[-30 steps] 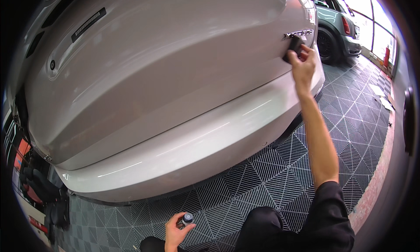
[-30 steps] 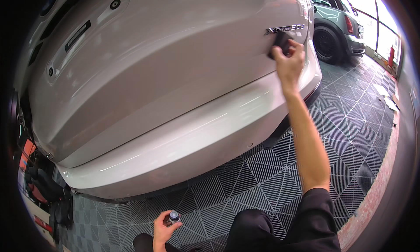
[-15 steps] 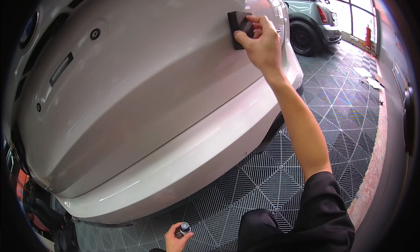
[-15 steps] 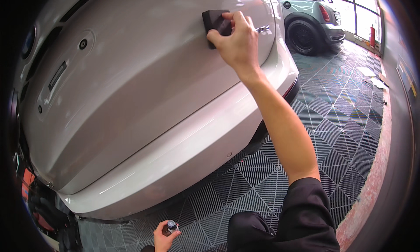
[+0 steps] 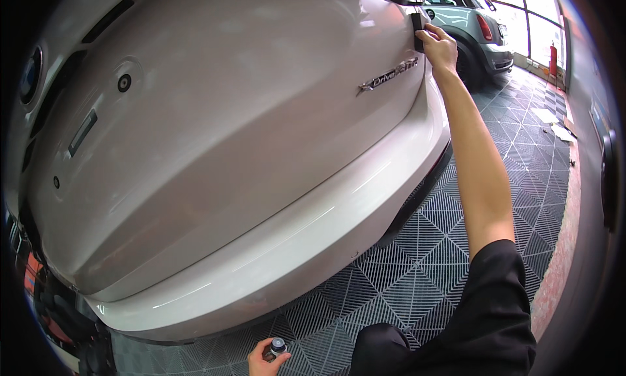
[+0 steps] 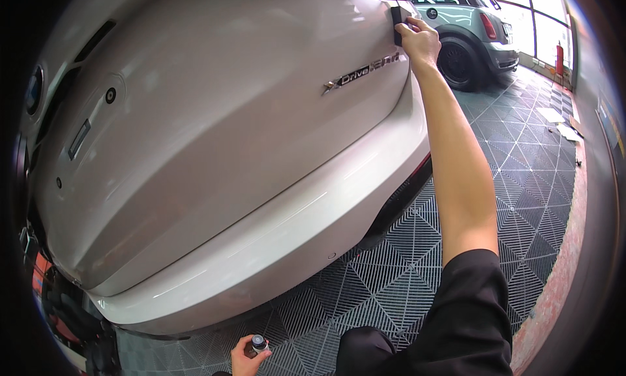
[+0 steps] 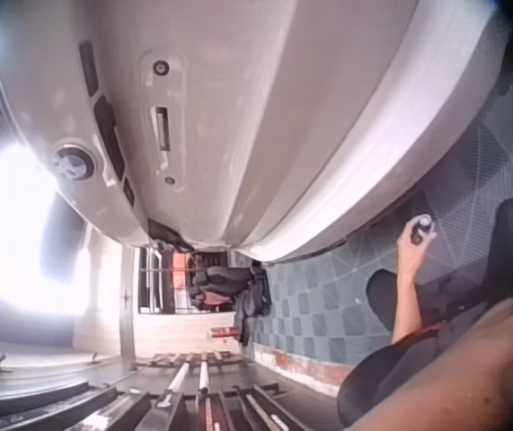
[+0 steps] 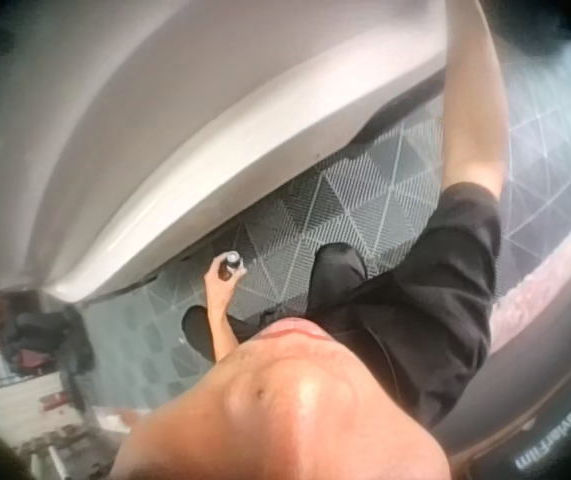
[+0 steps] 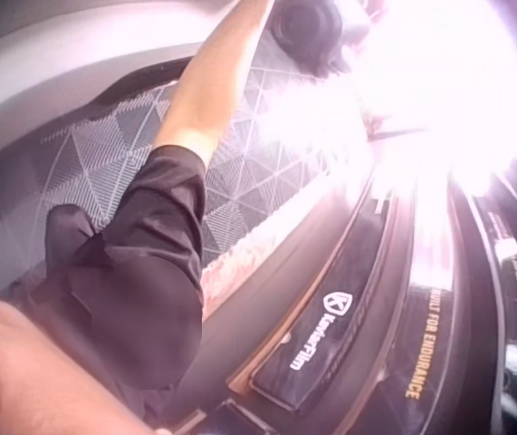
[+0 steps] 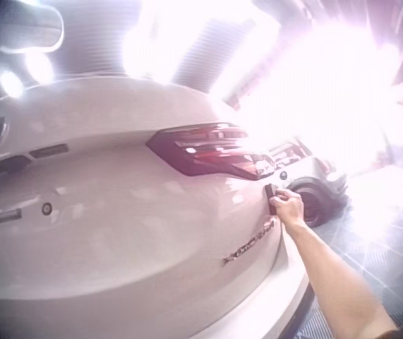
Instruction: The person applies a liquid coating to the rear bumper and trunk of a white BMW X3 using a small black applicator pad. They systematically rub the product onto the paintwork, covering the lower bumper, the area around the license plate, and the trunk lid.
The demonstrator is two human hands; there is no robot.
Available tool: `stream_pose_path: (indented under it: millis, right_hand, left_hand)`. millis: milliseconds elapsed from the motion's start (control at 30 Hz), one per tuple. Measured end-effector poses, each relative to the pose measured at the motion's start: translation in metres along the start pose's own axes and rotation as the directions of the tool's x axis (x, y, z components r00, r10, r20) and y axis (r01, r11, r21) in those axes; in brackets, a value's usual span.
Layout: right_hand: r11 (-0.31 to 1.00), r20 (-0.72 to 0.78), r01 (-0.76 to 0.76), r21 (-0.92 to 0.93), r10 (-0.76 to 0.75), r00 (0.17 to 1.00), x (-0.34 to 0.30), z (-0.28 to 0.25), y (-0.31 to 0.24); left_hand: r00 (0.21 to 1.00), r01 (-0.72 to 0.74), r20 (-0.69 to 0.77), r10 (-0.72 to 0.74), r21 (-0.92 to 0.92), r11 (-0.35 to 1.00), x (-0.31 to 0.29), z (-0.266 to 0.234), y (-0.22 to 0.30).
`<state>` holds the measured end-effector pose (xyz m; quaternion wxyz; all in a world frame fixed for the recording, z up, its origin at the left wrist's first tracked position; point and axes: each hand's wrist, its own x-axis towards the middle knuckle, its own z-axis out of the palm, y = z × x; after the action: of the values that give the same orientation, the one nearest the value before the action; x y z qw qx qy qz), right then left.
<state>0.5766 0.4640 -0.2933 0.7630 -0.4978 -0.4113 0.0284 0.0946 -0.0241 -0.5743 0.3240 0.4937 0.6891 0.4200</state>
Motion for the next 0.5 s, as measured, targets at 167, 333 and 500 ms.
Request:
stream_pose_path:
  millis: [167,333,500]
  right_hand:
    - [0.98,0.051,0.082,-0.181,-0.074,0.996,-0.019,0.002,-0.061]
    - [0.927,0.075,0.279,-0.25,-0.269,0.96,-0.059,0.014,-0.103]
    - [0.837,0.072,0.489,-0.246,-0.487,0.87,-0.117,0.017,-0.136]
  left_hand:
    - [1.0,0.019,-0.009,-0.02,-0.033,0.999,-0.003,0.003,-0.005]
    - [0.999,0.023,0.026,-0.023,0.026,0.999,0.003,0.003,-0.007]
    - [0.997,-0.07,0.012,0.07,0.013,0.997,0.004,-0.007,-0.021]
